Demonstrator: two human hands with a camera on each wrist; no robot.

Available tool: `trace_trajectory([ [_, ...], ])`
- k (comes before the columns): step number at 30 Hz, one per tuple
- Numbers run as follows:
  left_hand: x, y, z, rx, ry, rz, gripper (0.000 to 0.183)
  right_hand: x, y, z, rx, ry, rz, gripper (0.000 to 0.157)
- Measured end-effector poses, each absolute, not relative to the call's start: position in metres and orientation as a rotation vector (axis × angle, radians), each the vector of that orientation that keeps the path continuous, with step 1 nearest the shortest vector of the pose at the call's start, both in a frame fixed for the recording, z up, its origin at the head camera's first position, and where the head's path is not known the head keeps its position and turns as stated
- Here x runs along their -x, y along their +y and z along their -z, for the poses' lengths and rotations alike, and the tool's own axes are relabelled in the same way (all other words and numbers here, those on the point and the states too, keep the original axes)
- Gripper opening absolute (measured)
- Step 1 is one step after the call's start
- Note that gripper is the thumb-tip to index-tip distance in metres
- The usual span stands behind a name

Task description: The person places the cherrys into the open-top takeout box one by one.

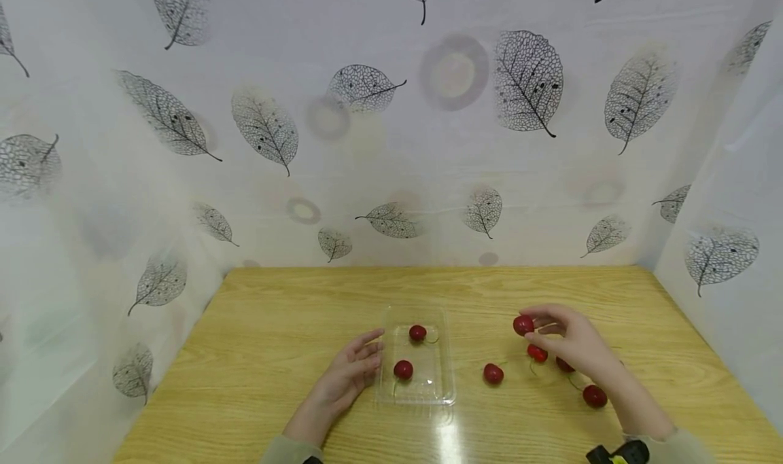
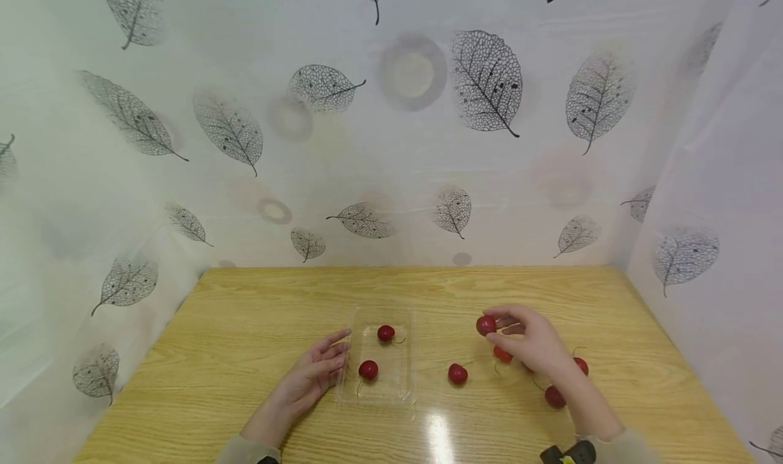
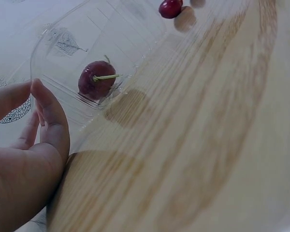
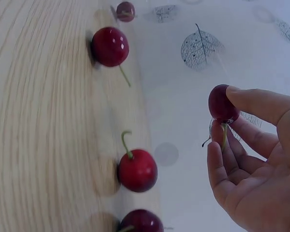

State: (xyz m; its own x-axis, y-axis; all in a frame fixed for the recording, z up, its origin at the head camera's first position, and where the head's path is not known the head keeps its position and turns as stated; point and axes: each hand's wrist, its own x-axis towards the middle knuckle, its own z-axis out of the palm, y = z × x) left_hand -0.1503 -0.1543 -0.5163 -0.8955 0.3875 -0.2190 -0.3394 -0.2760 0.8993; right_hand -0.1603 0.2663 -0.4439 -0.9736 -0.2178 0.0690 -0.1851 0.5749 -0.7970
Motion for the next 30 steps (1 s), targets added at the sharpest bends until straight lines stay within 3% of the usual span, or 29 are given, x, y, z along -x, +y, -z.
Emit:
trace_trajectory([
  [30, 0.149, -0.156, 0.514, -0.046, 1.529, -2.205, 0.064, 0.156, 0.205, 0.434, 0.72, 2.682, 1.545, 0.037],
])
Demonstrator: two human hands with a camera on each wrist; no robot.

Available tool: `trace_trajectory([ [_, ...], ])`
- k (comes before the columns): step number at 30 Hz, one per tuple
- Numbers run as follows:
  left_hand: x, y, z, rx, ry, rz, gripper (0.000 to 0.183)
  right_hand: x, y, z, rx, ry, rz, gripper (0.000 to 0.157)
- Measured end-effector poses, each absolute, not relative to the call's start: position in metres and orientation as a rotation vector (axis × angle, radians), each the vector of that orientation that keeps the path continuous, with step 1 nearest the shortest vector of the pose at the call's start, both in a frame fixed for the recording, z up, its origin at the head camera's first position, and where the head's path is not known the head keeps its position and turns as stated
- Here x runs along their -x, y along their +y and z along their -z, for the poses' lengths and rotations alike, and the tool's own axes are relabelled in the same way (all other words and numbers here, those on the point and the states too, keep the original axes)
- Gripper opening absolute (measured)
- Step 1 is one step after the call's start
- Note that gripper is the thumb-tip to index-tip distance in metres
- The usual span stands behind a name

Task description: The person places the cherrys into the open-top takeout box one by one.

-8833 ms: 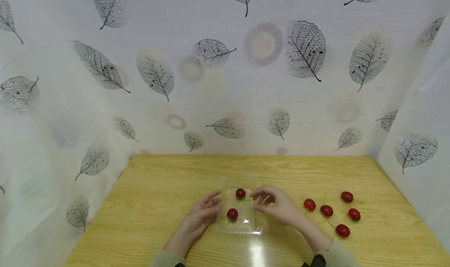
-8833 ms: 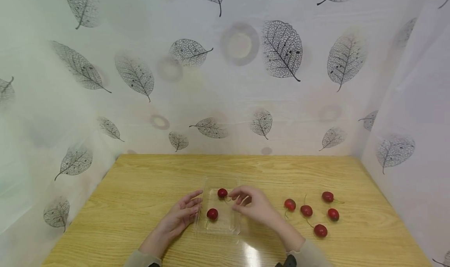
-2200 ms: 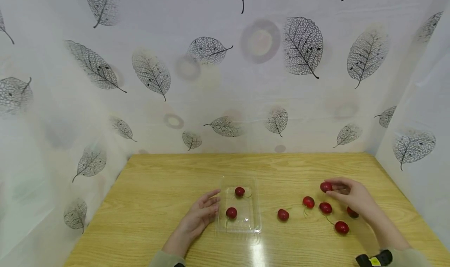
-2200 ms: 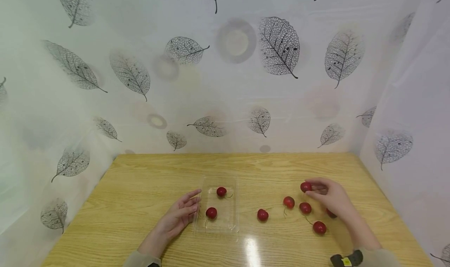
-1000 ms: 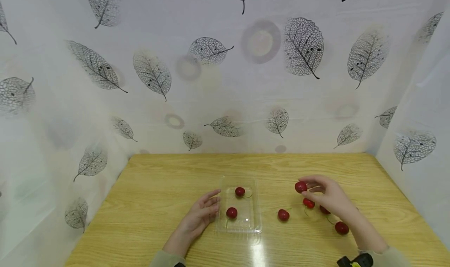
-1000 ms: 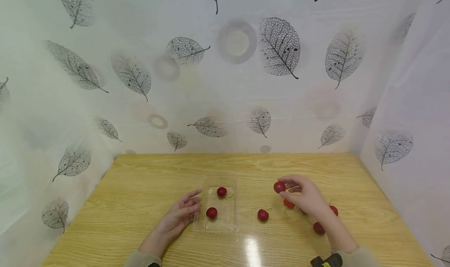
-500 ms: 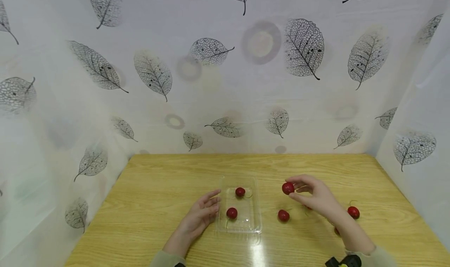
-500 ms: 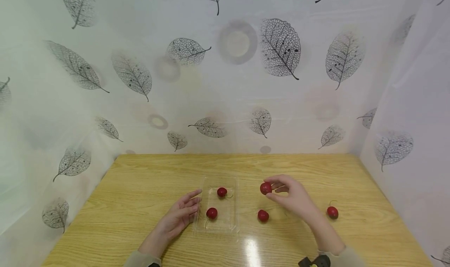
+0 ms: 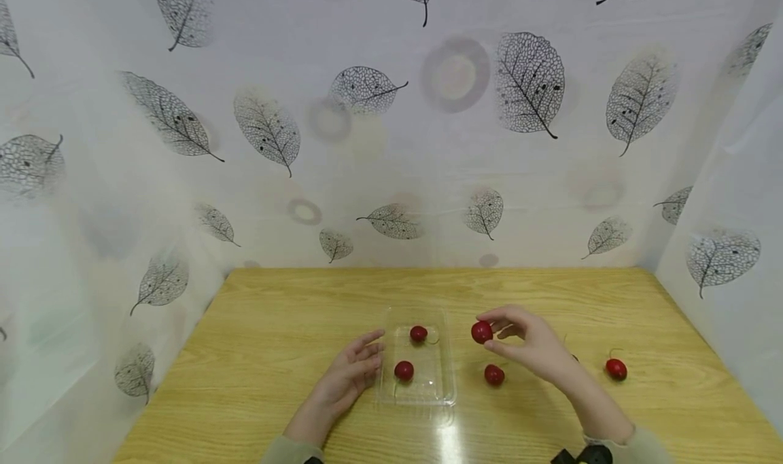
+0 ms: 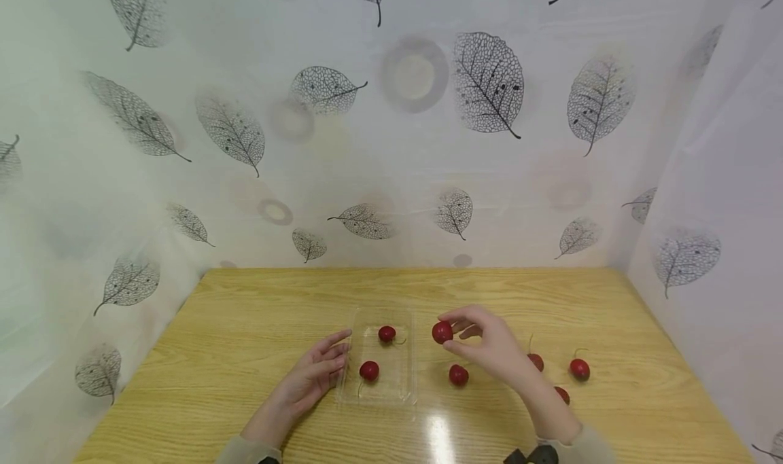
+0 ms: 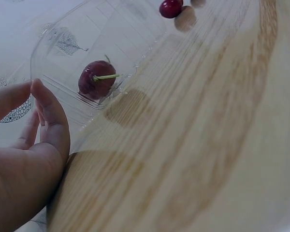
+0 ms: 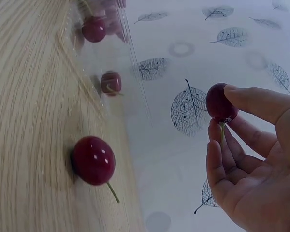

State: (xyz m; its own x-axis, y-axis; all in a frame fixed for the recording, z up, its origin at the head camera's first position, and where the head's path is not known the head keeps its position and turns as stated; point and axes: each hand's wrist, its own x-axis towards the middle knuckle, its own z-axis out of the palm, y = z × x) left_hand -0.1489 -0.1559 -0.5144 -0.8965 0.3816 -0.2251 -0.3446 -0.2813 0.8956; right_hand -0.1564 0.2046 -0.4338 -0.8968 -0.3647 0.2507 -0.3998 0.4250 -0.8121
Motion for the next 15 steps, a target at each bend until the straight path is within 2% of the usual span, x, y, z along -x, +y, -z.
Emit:
trace_trajectory([
  [15, 0.15, -0.156, 0.516, -0.051, 1.528, -2.202, 0.065, 0.154, 0.178, 0.446, -0.853, -2.627, -1.589, 0.035],
])
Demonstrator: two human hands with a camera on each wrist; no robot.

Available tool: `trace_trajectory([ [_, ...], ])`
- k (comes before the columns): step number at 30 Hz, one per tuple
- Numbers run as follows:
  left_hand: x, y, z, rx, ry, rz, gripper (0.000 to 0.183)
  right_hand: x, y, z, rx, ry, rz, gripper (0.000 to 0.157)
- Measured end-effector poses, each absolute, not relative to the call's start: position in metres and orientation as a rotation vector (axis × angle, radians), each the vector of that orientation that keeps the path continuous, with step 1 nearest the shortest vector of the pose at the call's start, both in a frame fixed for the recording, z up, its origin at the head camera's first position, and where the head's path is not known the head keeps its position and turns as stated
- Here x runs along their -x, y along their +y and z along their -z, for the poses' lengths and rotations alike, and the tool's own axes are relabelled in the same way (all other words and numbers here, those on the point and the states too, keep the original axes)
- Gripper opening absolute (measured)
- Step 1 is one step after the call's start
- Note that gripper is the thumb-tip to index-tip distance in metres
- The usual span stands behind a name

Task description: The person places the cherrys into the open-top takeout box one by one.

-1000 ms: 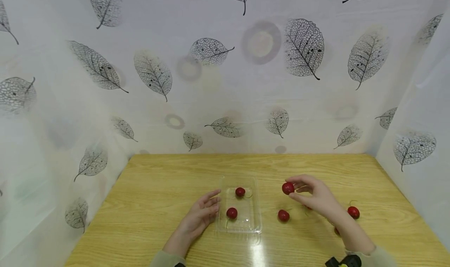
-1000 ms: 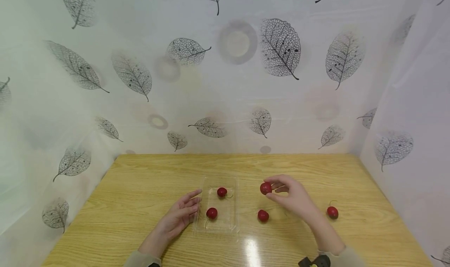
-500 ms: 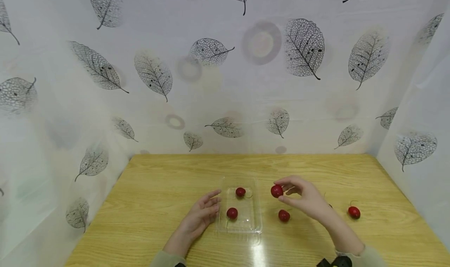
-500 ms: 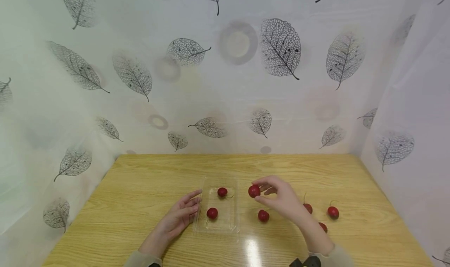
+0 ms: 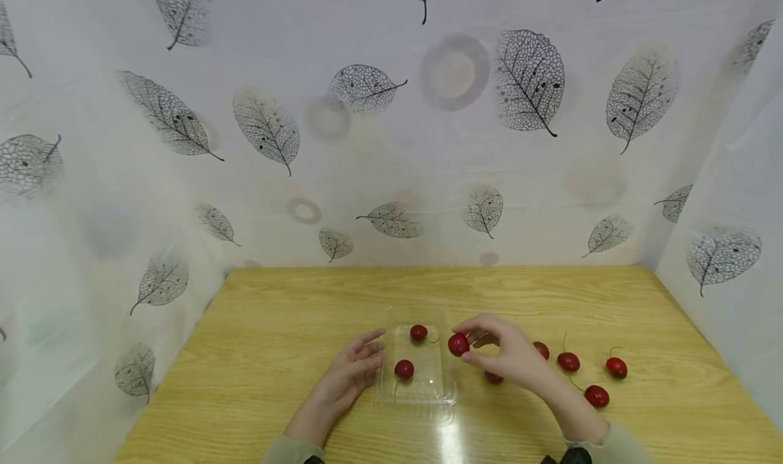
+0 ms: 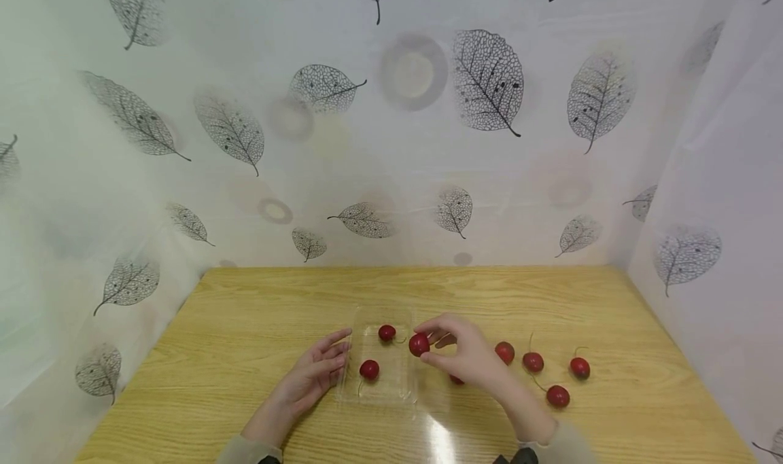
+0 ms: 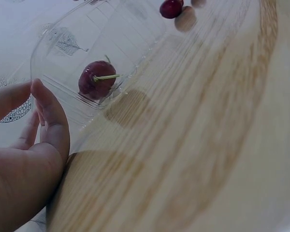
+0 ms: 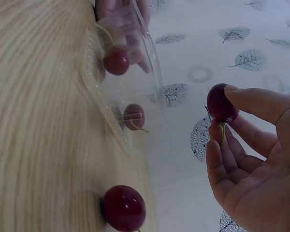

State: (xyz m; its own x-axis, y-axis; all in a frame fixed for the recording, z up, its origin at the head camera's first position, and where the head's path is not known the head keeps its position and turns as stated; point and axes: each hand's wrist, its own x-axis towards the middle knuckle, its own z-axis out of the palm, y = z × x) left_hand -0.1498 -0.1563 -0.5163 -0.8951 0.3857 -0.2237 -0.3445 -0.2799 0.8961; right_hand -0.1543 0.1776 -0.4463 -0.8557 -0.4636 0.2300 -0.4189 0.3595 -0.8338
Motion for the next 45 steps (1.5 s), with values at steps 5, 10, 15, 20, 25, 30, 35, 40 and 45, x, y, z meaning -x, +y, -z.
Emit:
trace_trajectory([
  [5, 0.15, -0.156, 0.516, -0.05, 1.527, -2.201, 0.065, 0.152, 0.17, 0.451, 0.875, 2.535, 1.53, 0.036],
  [10, 0.15, -0.156, 0.515, -0.049, 1.525, -2.202, 0.065, 0.149, 0.163, 0.454, 0.901, 2.535, 1.505, 0.039],
  [15, 0.149, -0.156, 0.515, -0.056, 1.521, -2.203, 0.065, 0.146, 0.155, 0.457, 0.953, 2.499, 1.498, 0.037],
  [20, 0.149, -0.156, 0.515, -0.058, 1.525, -2.199, 0.066, 0.145, 0.147, 0.459, 0.996, 2.463, 1.486, 0.037],
  [25, 0.149, -0.155, 0.515, -0.052, 1.537, -2.193, 0.067, 0.144, 0.141, 0.463, 1.016, 2.425, 1.486, 0.036],
  [30, 0.149, -0.155, 0.515, -0.046, 1.546, -2.187, 0.068, 0.144, 0.134, 0.465, 1.024, 2.466, 1.425, 0.036],
  [35, 0.15, -0.154, 0.516, -0.04, 1.549, -2.185, 0.068, 0.142, 0.129, 0.466, 1.032, 2.52, 1.358, 0.037],
  [40, 0.15, -0.154, 0.516, -0.042, 1.553, -2.179, 0.068, 0.141, 0.125, 0.468, 1.041, 2.563, 1.294, 0.036],
  [45, 0.15, -0.154, 0.515, -0.035, 1.553, -2.177, 0.069, 0.139, 0.122, 0.468, 1.028, 2.6, 1.247, 0.036],
])
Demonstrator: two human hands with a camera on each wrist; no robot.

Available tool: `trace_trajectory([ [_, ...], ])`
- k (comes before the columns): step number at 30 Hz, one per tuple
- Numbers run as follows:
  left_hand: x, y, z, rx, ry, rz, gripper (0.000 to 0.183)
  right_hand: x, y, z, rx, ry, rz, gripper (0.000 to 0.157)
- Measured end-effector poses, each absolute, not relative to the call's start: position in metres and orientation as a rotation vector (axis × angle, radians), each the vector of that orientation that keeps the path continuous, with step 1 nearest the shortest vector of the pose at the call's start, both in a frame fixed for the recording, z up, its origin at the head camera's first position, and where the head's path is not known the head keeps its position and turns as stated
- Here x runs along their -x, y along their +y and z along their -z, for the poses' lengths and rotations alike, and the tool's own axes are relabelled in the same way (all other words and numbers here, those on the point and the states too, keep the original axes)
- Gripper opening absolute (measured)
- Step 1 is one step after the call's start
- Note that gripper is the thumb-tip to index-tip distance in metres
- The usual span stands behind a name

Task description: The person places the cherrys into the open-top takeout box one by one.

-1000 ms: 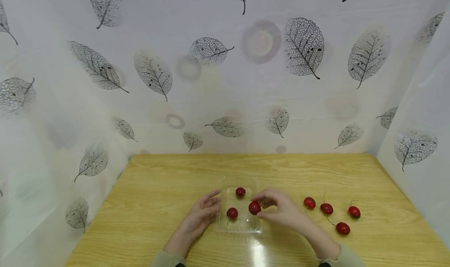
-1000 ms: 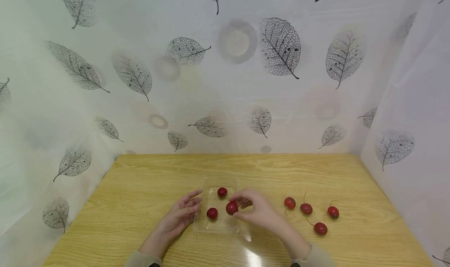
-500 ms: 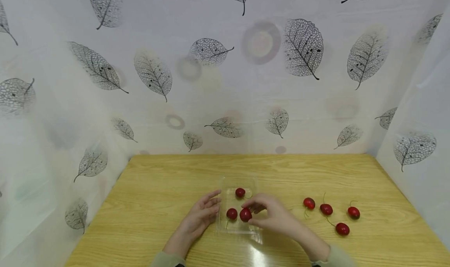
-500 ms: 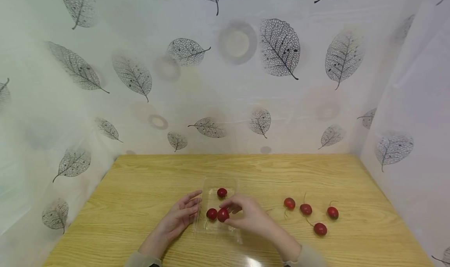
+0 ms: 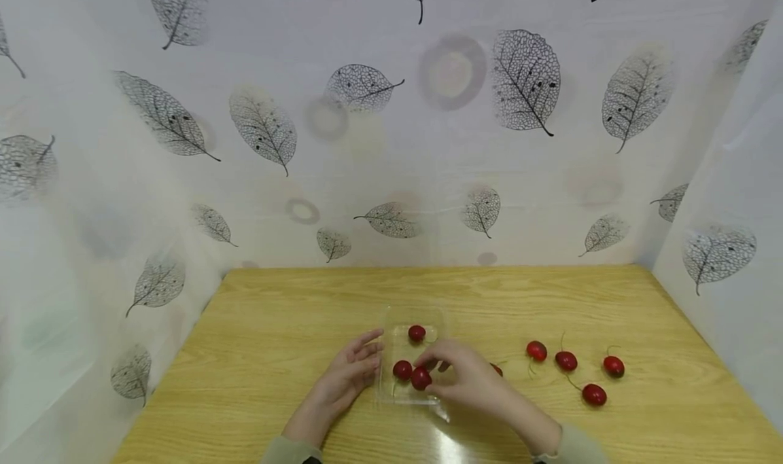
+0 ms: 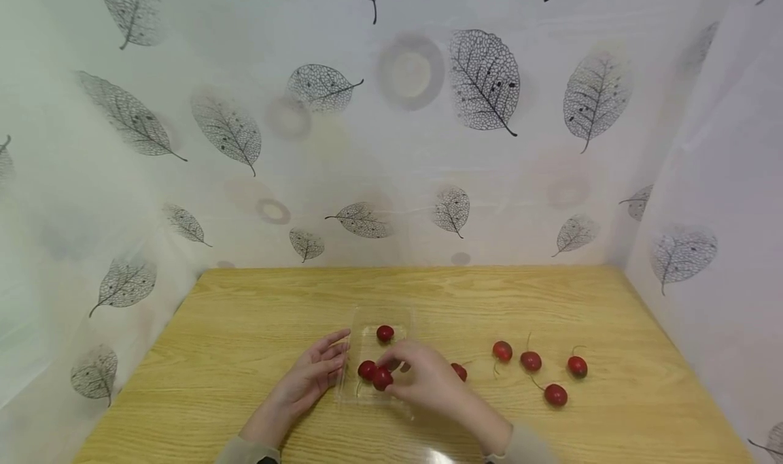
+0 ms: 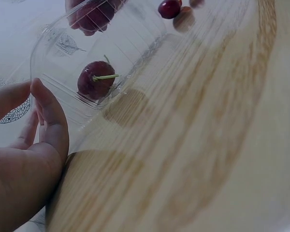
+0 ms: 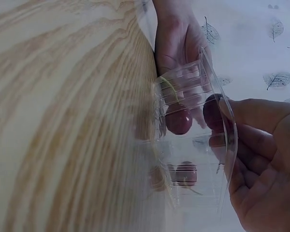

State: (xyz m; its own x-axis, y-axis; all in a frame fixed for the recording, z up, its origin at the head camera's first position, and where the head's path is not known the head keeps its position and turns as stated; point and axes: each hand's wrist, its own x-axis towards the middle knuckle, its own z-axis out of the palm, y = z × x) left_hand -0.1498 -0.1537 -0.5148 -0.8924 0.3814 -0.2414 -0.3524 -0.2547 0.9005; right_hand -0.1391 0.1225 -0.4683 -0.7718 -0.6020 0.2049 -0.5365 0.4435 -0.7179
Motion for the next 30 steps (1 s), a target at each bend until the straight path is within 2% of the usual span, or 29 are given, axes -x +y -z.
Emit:
trace_trajectory([
  [16, 0.1503, -0.1544, 0.5142, -0.045, 1.538, -2.192, 0.068, 0.1358, 0.1161, 0.4657, 1.013, 2.717, 1.09, 0.033],
  [30, 0.1492, -0.1546, 0.5136, -0.047, 1.528, -2.194, 0.068, 0.1381, 0.1214, 0.4668, 0.955, 2.572, 1.289, 0.031],
])
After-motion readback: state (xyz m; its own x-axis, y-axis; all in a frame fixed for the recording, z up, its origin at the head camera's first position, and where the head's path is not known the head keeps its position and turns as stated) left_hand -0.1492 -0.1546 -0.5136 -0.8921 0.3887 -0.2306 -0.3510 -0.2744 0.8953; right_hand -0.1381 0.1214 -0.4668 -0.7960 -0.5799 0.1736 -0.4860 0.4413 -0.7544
